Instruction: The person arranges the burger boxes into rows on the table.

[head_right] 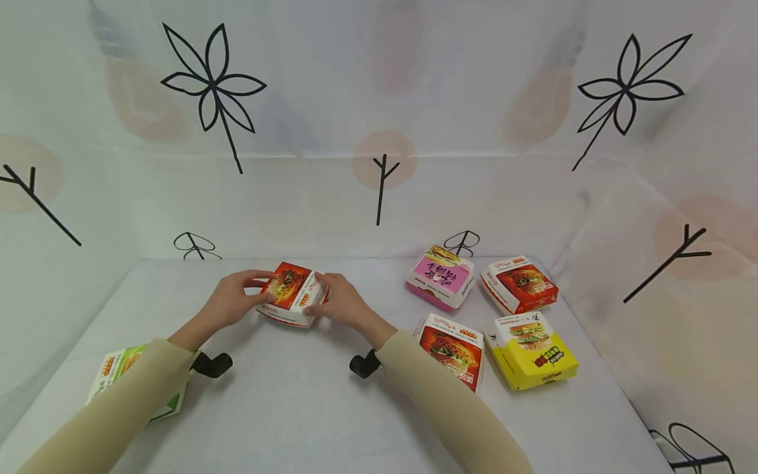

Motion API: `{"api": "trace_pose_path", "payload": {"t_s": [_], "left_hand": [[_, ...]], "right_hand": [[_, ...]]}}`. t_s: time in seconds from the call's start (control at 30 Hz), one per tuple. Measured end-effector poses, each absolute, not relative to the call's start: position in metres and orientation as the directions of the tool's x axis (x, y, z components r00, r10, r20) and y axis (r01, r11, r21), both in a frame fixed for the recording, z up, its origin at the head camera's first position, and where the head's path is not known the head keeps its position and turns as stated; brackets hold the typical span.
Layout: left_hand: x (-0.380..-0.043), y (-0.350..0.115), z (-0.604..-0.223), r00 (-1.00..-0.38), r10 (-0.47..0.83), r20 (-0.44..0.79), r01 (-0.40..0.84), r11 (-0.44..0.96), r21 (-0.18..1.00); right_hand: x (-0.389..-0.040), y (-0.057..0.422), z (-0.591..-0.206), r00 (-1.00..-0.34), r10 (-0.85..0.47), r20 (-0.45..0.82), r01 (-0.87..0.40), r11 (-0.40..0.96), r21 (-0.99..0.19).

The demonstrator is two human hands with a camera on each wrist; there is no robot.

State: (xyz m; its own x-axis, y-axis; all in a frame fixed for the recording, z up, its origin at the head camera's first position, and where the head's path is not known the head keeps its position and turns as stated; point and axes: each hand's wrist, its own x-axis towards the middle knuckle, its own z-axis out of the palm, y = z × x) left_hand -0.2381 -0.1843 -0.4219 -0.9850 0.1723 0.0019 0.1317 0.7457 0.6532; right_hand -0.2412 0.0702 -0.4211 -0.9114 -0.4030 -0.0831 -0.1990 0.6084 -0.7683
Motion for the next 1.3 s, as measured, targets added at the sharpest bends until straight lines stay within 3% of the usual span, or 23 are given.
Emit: {"api": "trace_pose_path", "payload": {"t_s": [0.37,0.8,1.07,1.3], "left_hand": [[-0.239,-0.189,-0.423,-0.988,0.154,-0.015,0.101,0.717,0.689],[-0.236,-0.188,-0.424,-0.997,-0.020,0.076,0.034,0.768,0.640],[-0.233,-0.187,-0.430,-0.996,-0.035,0.078,0.024,0.761,0.648],[-0.222,-0.183,-0.427,-1.000,0.012,-0.009,0.002,0.704,0.710]], "right_hand": [[-0.231,0.069,-0.423,-0.931,-0.364,-0.031,-0.222,0.631,-0.743],[-0.221,0.074,-0.429,-0.931,-0.365,0.018,-0.243,0.582,-0.776],[-0.215,0.072,-0.430,-0.934,-0.356,-0.015,-0.211,0.586,-0.782],[-0.213,0.072,-0.432,-0.936,-0.351,-0.033,-0.186,0.571,-0.800]]}}
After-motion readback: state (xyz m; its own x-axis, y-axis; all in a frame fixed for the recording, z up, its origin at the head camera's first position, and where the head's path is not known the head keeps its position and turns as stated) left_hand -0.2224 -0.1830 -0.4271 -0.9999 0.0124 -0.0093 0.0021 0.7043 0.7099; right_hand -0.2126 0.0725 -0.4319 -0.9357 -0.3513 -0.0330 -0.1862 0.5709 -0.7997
